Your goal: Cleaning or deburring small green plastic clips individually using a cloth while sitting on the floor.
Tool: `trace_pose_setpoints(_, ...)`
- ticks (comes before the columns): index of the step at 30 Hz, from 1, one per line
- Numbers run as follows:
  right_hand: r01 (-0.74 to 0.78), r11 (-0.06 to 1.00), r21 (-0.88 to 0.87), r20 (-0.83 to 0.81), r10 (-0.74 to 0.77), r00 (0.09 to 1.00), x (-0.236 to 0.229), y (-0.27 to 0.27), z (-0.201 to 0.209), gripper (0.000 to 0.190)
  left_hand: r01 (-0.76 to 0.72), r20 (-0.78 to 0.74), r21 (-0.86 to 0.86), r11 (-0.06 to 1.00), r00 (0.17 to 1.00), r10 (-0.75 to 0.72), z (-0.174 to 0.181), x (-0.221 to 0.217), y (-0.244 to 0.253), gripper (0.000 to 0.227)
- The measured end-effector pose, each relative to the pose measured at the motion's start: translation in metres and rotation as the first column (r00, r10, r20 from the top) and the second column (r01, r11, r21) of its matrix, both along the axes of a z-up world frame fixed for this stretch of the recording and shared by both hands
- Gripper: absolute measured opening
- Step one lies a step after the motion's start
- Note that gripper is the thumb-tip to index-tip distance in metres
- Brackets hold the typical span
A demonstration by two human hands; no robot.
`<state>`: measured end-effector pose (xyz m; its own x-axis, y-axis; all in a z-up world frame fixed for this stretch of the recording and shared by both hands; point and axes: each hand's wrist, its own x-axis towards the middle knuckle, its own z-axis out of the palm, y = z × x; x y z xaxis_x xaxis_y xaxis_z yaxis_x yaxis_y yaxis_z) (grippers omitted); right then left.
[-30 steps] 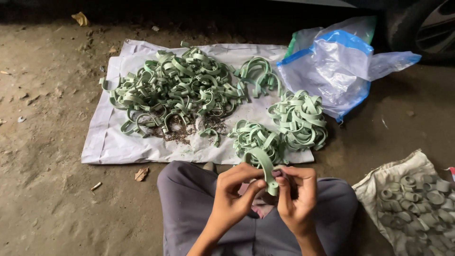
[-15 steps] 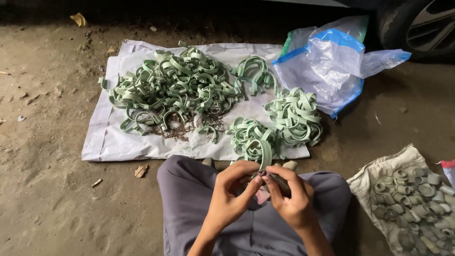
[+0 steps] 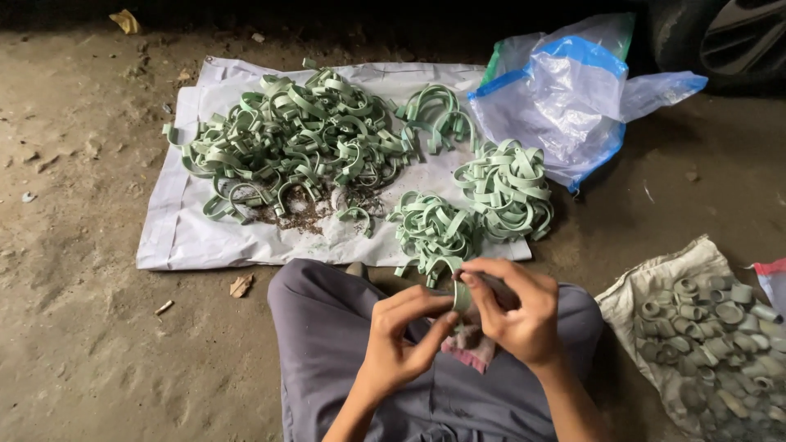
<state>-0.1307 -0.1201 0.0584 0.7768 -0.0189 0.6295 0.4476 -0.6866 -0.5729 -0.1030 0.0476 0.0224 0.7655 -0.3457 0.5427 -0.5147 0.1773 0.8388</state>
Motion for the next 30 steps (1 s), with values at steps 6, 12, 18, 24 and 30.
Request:
trace_pose_setpoints(6,-0.093,0.992,0.09,-0.114,0.103,0.988,-0.022,0.004,-0.011,0.009,-0.026,-0.014,0.027,0.999,1.0,0.026,-0.003,0.004,0.009,0.008)
trace_pose_setpoints(12,0.102,0.956,0.275,-0.167,-0.057,0.984,-0.007,0.0,-0.022,0.011,-0.004,0.037,0.047,0.999,0.999,0.002,-0.013,0.002,0.004,0.015)
trace_pose_setpoints(18,0.006,0.697,0.717,-0.298,0.299,0.906,-0.013,-0.002,-0.048,0.013,0.036,0.121,0.2,0.979,0.991,-0.062,-0.027,0.011,0.016,0.017)
trace_pose_setpoints(24,0.177,0.824,0.539,-0.282,-0.021,0.959,-0.019,0.012,-0.069,0.016,-0.001,-0.029,0.208,0.978,1.0,0.008,-0.019,0.003,0.006,0.029)
trace_pose_setpoints(30,0.066,0.986,0.153,-0.113,-0.049,0.992,-0.017,0.018,-0.036,0.014,-0.166,-0.074,0.167,0.972,0.981,0.18,-0.04,0.002,-0.006,0.005)
